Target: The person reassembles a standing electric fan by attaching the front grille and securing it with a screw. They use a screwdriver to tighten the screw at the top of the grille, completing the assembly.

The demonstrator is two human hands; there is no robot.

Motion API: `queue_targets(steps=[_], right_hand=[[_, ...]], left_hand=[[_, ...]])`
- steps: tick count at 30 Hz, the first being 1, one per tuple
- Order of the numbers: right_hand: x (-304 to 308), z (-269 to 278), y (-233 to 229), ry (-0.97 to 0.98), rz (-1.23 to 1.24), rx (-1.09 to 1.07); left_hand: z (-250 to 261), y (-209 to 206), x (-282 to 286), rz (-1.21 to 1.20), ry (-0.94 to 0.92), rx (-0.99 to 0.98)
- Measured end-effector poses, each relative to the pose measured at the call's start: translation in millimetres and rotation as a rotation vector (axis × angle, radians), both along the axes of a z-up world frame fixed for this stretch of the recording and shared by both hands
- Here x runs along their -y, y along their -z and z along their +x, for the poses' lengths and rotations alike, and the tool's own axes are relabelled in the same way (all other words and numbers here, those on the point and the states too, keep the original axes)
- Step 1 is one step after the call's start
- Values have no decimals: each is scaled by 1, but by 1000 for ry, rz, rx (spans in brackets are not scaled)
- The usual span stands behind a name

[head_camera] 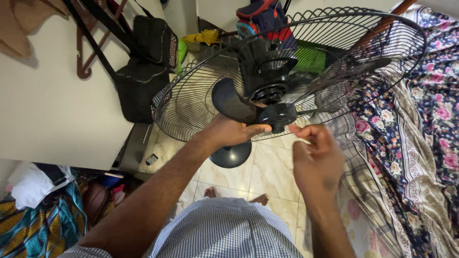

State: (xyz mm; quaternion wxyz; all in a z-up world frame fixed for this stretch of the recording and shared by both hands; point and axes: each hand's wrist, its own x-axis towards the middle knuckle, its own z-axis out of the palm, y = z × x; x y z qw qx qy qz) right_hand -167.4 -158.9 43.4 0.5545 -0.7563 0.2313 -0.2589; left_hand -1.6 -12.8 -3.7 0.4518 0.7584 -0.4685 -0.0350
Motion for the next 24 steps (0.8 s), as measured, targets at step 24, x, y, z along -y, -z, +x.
queue_targets(steps=[24], right_hand=[[32,34,53,-401,898,-220]], left_hand=[[-1,1,-2,26,59,-72]])
